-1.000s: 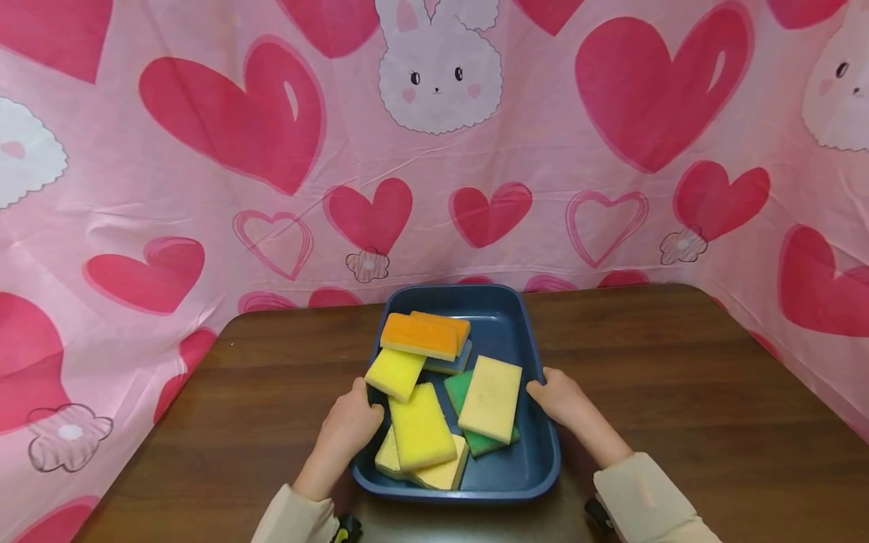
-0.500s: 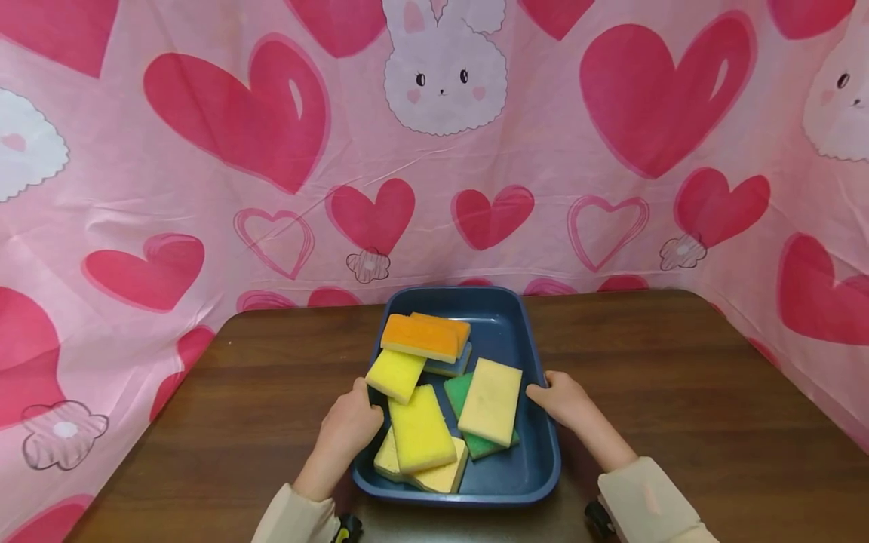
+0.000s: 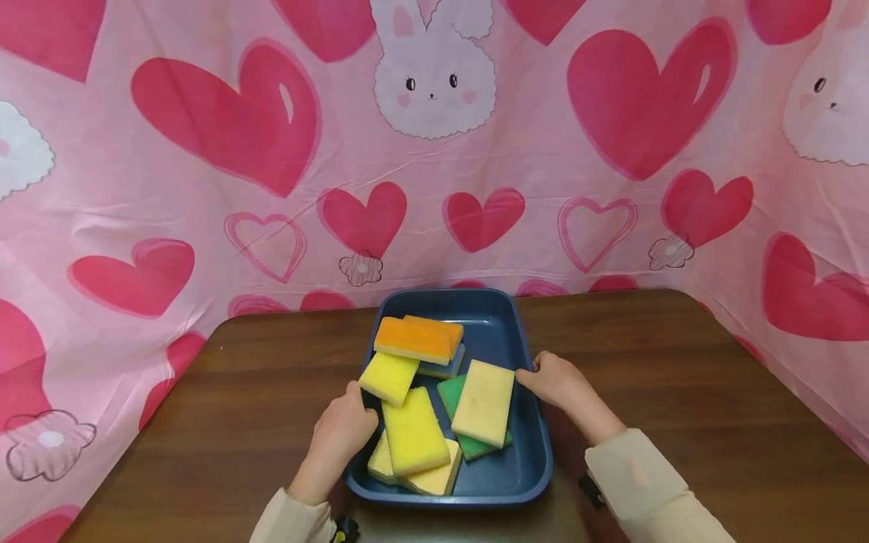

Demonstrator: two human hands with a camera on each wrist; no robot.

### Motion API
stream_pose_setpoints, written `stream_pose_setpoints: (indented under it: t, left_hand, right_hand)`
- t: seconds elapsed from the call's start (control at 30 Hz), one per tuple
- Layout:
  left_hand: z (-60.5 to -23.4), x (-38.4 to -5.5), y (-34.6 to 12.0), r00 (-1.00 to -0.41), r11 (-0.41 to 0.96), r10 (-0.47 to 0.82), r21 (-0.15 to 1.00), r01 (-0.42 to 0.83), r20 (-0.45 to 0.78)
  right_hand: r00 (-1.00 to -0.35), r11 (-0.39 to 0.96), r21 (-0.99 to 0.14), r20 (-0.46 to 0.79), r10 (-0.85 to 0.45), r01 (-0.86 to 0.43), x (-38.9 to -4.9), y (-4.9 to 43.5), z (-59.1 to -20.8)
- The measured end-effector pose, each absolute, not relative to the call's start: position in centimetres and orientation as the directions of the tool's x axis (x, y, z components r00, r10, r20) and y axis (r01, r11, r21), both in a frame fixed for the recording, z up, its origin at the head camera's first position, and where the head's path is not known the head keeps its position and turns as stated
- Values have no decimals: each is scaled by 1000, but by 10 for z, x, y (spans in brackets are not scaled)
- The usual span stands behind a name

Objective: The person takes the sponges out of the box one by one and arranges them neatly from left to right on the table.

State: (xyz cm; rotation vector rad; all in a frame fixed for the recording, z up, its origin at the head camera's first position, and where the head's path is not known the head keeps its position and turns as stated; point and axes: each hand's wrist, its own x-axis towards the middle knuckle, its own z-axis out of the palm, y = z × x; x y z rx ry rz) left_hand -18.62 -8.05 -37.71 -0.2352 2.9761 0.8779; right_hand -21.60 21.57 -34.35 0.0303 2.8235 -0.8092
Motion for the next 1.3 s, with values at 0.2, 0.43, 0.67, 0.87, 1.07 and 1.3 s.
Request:
stream_pose_setpoints:
  t: [0.2, 0.43, 0.67, 0.87, 1.07, 1.3]
  left_hand:
    - [-376, -186, -81, -988, 838, -146, 524, -150, -50]
    - [-377, -186, -80, -988, 832, -144, 532, -154, -60]
    - [-377, -186, -79, -987, 828, -144, 538, -159, -71]
    - [-378, -185, -79, -987, 824, -145, 542, -162, -75]
    - [-378, -186, -79, -986, 826, -151, 539, -163, -67]
    - [-379, -185, -78, -987, 827, -151, 540, -154, -49]
  right_hand:
    - [-992, 847, -526, -124, 13, 77, -225, 201, -326]
    - [-1000, 838, -546, -19, -14, -2, -242, 177, -312]
    - [-996, 838, -544, -51, -69, -30, -263, 161, -299]
    - [-986, 833, -548, -86, -142, -72, -276, 147, -299]
    - [-978, 824, -556, -92, -189, -108, -283, 132, -310]
    - [-971, 807, -584, -124, -203, -94, -290, 120, -324]
